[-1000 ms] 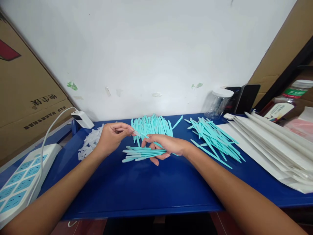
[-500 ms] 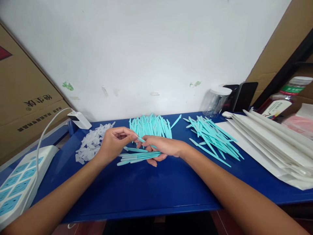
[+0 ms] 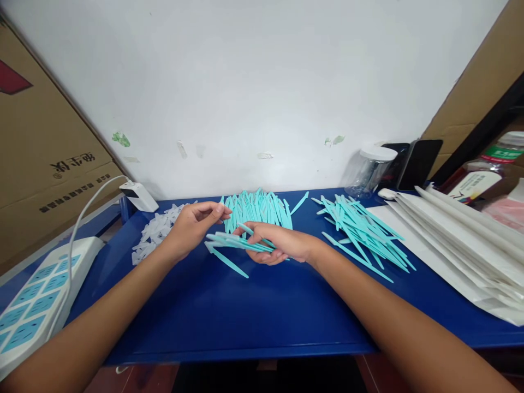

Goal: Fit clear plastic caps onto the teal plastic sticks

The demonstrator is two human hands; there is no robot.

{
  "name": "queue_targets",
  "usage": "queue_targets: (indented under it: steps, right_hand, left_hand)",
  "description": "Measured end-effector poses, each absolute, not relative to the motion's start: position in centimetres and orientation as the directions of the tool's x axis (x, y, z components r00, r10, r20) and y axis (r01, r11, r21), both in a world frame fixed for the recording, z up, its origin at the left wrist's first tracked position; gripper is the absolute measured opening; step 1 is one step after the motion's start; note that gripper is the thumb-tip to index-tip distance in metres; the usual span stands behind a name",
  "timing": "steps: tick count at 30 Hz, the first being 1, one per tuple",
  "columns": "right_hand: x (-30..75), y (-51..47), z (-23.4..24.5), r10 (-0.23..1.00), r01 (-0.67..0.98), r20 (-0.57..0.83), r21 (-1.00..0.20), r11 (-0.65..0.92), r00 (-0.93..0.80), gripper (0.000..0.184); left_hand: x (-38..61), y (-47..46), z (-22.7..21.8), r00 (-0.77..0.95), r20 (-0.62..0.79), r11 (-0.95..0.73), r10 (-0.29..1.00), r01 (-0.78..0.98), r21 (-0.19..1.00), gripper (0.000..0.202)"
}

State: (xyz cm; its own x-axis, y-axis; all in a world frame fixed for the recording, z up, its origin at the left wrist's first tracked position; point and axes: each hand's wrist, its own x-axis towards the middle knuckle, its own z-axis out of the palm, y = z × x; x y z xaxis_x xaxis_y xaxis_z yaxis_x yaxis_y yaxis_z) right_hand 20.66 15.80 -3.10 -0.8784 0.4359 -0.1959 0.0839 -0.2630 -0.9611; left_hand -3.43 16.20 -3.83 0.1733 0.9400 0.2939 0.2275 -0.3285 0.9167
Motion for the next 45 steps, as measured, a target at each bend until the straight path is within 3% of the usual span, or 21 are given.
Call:
queue_targets:
  steps: [5, 12, 19, 24, 32, 35, 36, 38, 39, 41, 43, 45]
  right_hand:
    - [21.2, 17.0, -4.3, 0.398, -0.004, -0.151, -0.932, -0.362, -0.905, 0.005]
    - [21.6, 17.6, -5.1, 0.44, -0.076, -0.124, -0.91, -0.409, -0.889, 0.023]
    - [21.3, 16.9, -4.5, 0.612, -0.038, -0.094, -0.979, -0.199, -0.785, 0.025]
    - [21.4, 16.5, -3.8, 0.689, -0.011, -0.04, -0.997, -0.07, -0.723, 0.033]
    - [22.0, 17.4, -3.8, 0.883, 0.263, 0.081, -0.938, 0.224, -0.463, 0.037]
    - [24.4, 18.7, -2.7, 0.953, 0.521, 0.121, -0.814, 0.255, -0.278, 0.03]
    - [25.7, 19.2, -2.2, 0.971, 0.667, 0.146, -0.707, 0.236, -0.188, 0.029]
    - [28.5, 20.2, -1.4, 0.984, 0.922, 0.172, -0.373, 0.106, -0.044, 0.029]
    - [29.9, 20.7, -1.1, 0.991, 0.972, 0.133, -0.235, 0.007, 0.025, 0.032]
    - [32.4, 21.3, -0.8, 0.989, 0.985, -0.055, -0.098, -0.139, 0.134, 0.035]
    - [34.0, 21.5, -0.7, 0.97, 0.979, -0.157, -0.057, -0.197, 0.186, 0.034]
    - [34.8, 21.5, -0.8, 0.962, 0.973, -0.161, -0.035, -0.227, 0.219, 0.03]
  left_hand:
    - [-4.1, 17.1, -4.3, 0.162, 0.221, -0.252, 0.962, 0.209, 0.945, 0.05]
    - [-4.0, 16.7, -4.0, 0.287, 0.213, -0.271, 0.934, 0.18, 0.946, 0.04]
    - [-4.2, 16.9, -4.3, 0.319, 0.199, -0.254, 0.927, 0.14, 0.957, 0.043]
    - [-4.5, 17.5, -4.9, 0.229, 0.195, -0.233, 0.954, 0.156, 0.96, 0.046]
    - [-5.6, 18.6, -5.0, 0.153, 0.313, -0.348, 0.937, 0.388, 0.853, 0.047]
    - [-5.8, 18.4, -4.9, 0.228, 0.394, -0.45, 0.89, 0.577, 0.682, 0.04]
    - [-6.0, 18.3, -4.8, 0.273, 0.413, -0.485, 0.869, 0.64, 0.596, 0.038]
    - [-6.4, 18.1, -4.5, 0.377, 0.377, -0.526, 0.846, 0.706, 0.473, 0.036]
    - [-6.7, 18.0, -4.3, 0.426, 0.315, -0.53, 0.848, 0.71, 0.464, 0.035]
    - [-7.4, 17.9, -3.6, 0.515, 0.118, -0.495, 0.849, 0.696, 0.521, 0.032]
    - [-8.0, 17.9, -2.9, 0.573, -0.085, -0.428, 0.815, 0.695, 0.577, 0.036]
    - [-8.5, 17.9, -2.2, 0.587, -0.203, -0.384, 0.784, 0.715, 0.584, 0.047]
